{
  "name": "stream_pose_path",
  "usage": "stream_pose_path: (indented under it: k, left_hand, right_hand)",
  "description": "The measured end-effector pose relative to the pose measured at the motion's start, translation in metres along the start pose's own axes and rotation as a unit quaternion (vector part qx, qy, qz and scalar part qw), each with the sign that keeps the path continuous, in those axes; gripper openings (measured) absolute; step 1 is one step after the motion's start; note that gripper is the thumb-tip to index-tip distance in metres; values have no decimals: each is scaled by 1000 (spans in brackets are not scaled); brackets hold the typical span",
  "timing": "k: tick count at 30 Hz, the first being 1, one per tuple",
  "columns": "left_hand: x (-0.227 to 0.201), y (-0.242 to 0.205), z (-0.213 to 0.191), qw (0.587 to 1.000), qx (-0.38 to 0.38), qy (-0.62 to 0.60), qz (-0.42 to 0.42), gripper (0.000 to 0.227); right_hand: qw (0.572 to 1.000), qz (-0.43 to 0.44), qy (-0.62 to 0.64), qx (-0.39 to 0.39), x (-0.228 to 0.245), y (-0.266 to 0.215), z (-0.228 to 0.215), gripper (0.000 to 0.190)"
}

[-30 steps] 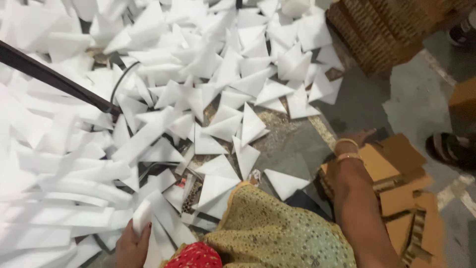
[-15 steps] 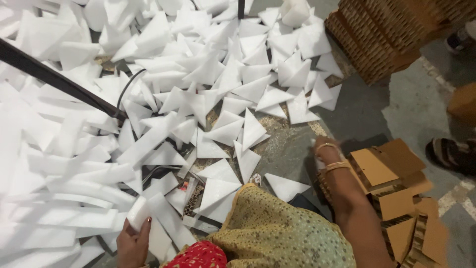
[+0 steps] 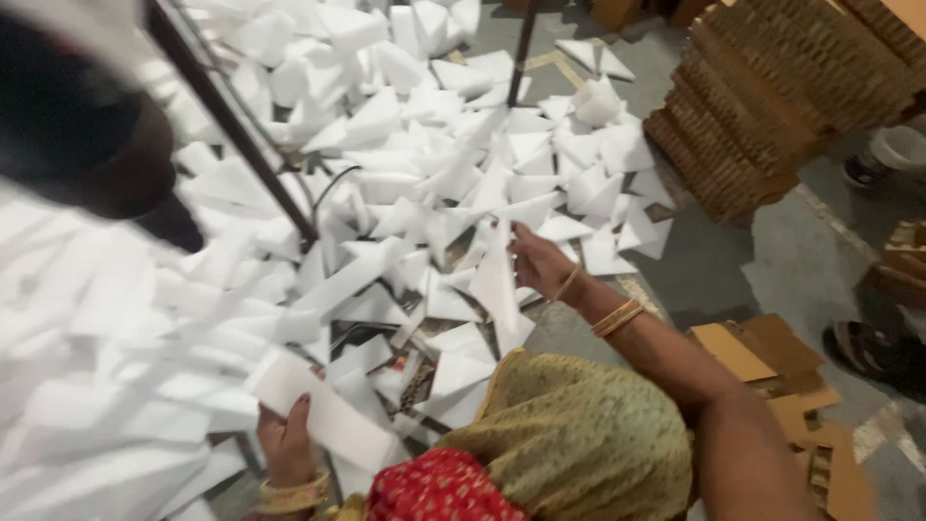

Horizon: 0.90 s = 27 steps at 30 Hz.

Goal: The person sits on the floor and uses a heat-cutting tool to slice rectangular pieces of white foam. They pick up a piece, position it under the tool, and cut it into smaller triangular shapes, which are then discarded into a large pile.

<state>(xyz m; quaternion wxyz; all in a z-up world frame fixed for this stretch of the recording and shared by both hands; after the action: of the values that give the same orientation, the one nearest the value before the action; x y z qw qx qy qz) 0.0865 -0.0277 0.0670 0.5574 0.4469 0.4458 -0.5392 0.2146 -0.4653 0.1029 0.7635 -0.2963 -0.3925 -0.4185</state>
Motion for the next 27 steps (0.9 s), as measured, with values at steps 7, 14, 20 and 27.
stream_pose_path:
  k: [7,14,20,27]
  left_hand:
    - [9,-16,-3,866,-30,436,243,53]
    - [11,-11,39,977,-115,-157,92,63]
    - [-33,-15,5,973,-138,-155,104,62]
    - [-120,-15,-18,982,-117,-52,140,74]
  right_hand:
    - [989,76,-85,97,39,10,154,81]
    - [932,105,-331,106,-22,5,291,49]
    - [949,53,-281,132,-44,18,283,36]
    - [984,95,-102,107,-51,36,254,34]
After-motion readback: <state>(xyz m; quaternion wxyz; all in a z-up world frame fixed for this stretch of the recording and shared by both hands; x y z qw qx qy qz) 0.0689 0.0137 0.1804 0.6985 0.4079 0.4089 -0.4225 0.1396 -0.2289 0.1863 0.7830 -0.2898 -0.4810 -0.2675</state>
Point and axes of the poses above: each hand's wrist, its own y-axis towards the middle knuckle, its own z-axis out of the palm, x = y × z, the point moved 8 cm from there along y, towards the middle knuckle, and after that the axes turned 12 degrees about x, right-handed, at the moved point
